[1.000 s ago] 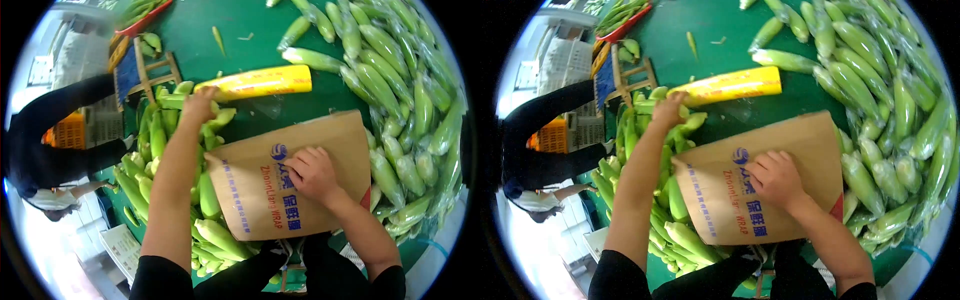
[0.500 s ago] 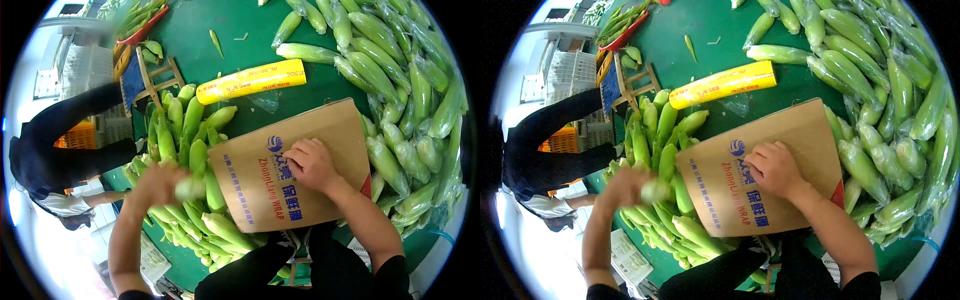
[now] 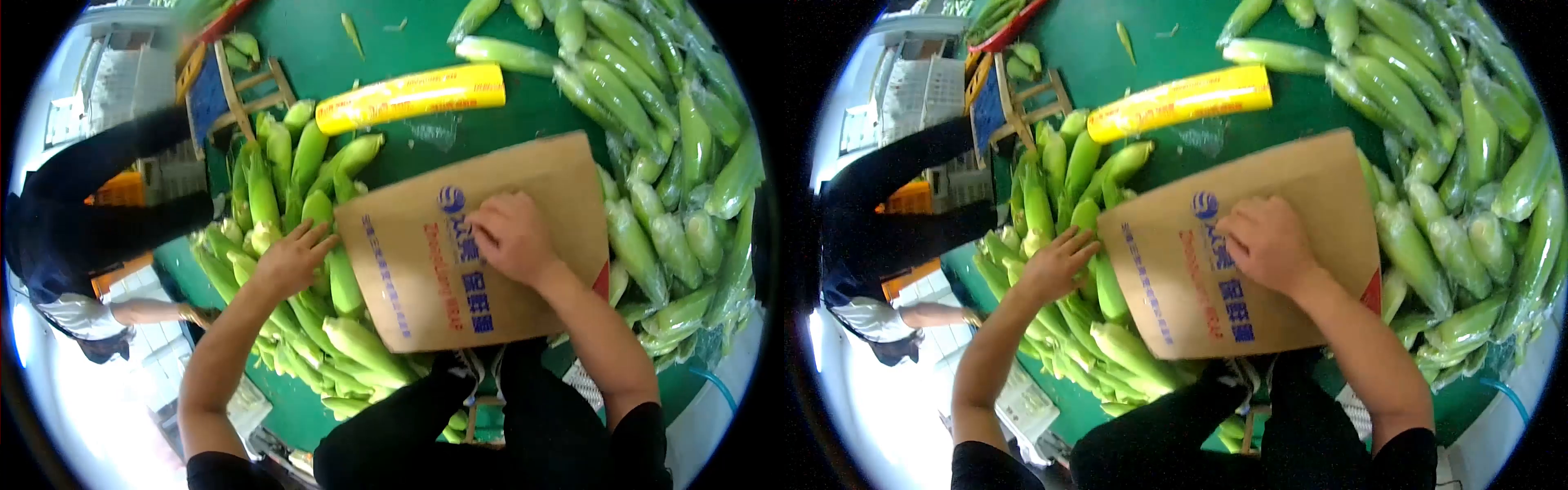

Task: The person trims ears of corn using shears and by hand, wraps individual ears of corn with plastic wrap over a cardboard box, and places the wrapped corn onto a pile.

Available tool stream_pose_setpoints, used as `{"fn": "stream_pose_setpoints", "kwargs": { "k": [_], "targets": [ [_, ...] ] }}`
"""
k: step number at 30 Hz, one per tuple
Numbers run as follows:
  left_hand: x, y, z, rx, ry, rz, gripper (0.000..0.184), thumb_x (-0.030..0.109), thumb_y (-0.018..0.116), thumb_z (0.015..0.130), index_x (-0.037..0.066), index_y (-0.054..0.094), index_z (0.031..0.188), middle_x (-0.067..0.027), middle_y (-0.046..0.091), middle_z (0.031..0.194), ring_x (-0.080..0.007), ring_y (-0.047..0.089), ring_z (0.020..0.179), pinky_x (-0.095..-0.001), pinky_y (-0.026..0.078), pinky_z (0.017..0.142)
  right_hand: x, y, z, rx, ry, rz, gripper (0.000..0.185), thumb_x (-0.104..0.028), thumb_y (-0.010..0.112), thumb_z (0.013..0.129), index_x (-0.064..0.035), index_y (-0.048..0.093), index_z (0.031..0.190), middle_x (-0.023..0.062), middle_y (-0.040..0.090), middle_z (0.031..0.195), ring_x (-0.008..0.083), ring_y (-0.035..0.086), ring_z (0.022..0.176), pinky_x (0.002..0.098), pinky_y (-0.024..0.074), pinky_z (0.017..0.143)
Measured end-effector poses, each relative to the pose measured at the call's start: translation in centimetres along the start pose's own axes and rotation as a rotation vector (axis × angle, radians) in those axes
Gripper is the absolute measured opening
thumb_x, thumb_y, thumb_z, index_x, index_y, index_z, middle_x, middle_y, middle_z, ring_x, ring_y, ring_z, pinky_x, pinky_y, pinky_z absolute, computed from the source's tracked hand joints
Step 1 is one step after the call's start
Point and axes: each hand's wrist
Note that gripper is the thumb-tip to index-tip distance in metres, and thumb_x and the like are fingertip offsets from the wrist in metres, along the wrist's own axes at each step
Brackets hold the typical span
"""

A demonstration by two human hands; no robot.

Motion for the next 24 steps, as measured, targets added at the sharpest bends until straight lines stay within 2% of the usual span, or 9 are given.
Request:
{"fn": "stream_pose_setpoints", "kwargs": {
  "k": [6, 8, 11, 14, 16, 18, 20, 23, 24],
  "targets": [
    [6.3, -2.9, -13.9, -0.099, 0.410, 0.256, 0.046, 0.028, 0.072, 0.083, 0.009, 0.068, 0.124, -0.0130, 0.053, 0.146, -0.0362, 0.045, 0.139, -0.0492, 0.051, 0.104, -0.3, 0.4, 0.5, -0.067, -0.027, -0.045, 0.012, -0.010, 0.072, 0.078, -0.0129, 0.070, 0.090, 0.0032, 0.064, 0.089, 0.0250, 0.062, 0.085, 0.0392, 0.0441, 0.073],
    [11.7, -2.9, -18.0, -0.252, 0.556, 0.350, 0.032, 0.027, 0.067, 0.086, 0.010, 0.074, 0.112, -0.0116, 0.058, 0.139, -0.0336, 0.049, 0.134, -0.0516, 0.052, 0.100, -0.8, 0.6, 0.5, -0.080, -0.027, -0.056, 0.012, -0.011, 0.072, 0.078, -0.0132, 0.070, 0.090, 0.0031, 0.064, 0.089, 0.0246, 0.062, 0.084, 0.0388, 0.0441, 0.073],
    [13.2, -3.1, -15.9, -0.707, 0.661, -0.020, 0.028, 0.030, 0.063, 0.088, 0.014, 0.075, 0.108, -0.0118, 0.069, 0.117, -0.0304, 0.065, 0.112, -0.0490, 0.057, 0.086, -0.7, 0.3, 0.9, -0.083, -0.021, -0.090, 0.012, -0.012, 0.073, 0.079, -0.0134, 0.071, 0.090, 0.0028, 0.064, 0.089, 0.0239, 0.062, 0.084, 0.0381, 0.0440, 0.074],
    [9.0, -4.4, -5.4, -0.931, -0.023, -0.120, 0.030, 0.034, 0.059, 0.092, 0.014, 0.073, 0.108, -0.0132, 0.073, 0.092, -0.0310, 0.073, 0.085, -0.0473, 0.057, 0.073, -0.5, 0.3, 0.7, -0.077, -0.036, -0.072, 0.013, -0.012, 0.072, 0.078, -0.0132, 0.071, 0.091, 0.0028, 0.064, 0.088, 0.0235, 0.062, 0.085, 0.0379, 0.0442, 0.074],
    [2.5, -4.1, 1.6, -0.035, -0.390, -0.750, 0.029, 0.033, 0.059, 0.098, 0.007, 0.069, 0.106, -0.0186, 0.071, 0.096, -0.0381, 0.070, 0.086, -0.0481, 0.056, 0.074, -0.5, 0.3, 0.5, -0.076, -0.030, -0.062, 0.014, -0.013, 0.072, 0.078, -0.0131, 0.071, 0.092, 0.0028, 0.064, 0.088, 0.0234, 0.062, 0.085, 0.0381, 0.0444, 0.075],
    [-3.8, -0.5, 10.8, 0.540, -0.197, -0.275, 0.046, 0.038, 0.066, 0.095, 0.002, 0.060, 0.123, -0.0184, 0.071, 0.101, -0.0382, 0.069, 0.091, -0.0471, 0.055, 0.080, -0.4, 0.5, 0.3, -0.085, -0.024, -0.057, 0.015, -0.013, 0.072, 0.078, -0.0131, 0.071, 0.092, 0.0029, 0.063, 0.088, 0.0232, 0.062, 0.085, 0.0383, 0.0443, 0.075],
    [-7.6, 4.0, 18.1, 0.398, -0.420, -0.145, 0.071, 0.046, 0.075, 0.085, 0.000, 0.053, 0.134, -0.0196, 0.070, 0.115, -0.0378, 0.068, 0.104, -0.0456, 0.054, 0.089, -0.2, 0.4, 0.4, -0.070, -0.026, -0.055, 0.015, -0.012, 0.072, 0.077, -0.0133, 0.071, 0.092, 0.0027, 0.064, 0.088, 0.0230, 0.062, 0.083, 0.0382, 0.0443, 0.075],
    [-8.2, 5.0, 22.3, -0.053, -0.630, -0.490, 0.096, 0.050, 0.086, 0.071, 0.004, 0.047, 0.145, -0.0205, 0.063, 0.136, -0.0359, 0.064, 0.118, -0.0468, 0.052, 0.098, -0.2, 0.4, 0.3, -0.036, -0.034, -0.043, 0.014, -0.010, 0.074, 0.075, -0.0136, 0.071, 0.089, 0.0020, 0.064, 0.087, 0.0223, 0.062, 0.080, 0.0374, 0.0445, 0.073],
    [-8.3, 5.6, 22.6, -0.048, -0.662, -0.423, 0.090, 0.048, 0.086, 0.071, 0.009, 0.049, 0.143, -0.0185, 0.066, 0.131, -0.0359, 0.065, 0.117, -0.0469, 0.052, 0.098, 0.0, 0.3, 0.1, -0.043, -0.031, -0.042, 0.014, -0.010, 0.074, 0.075, -0.0137, 0.070, 0.088, 0.0021, 0.064, 0.087, 0.0224, 0.062, 0.080, 0.0375, 0.0443, 0.072]
  ]
}}
Point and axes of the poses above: each hand's wrist, its own z-axis towards the middle knuckle, its own y-axis out of the palm, x = y × z
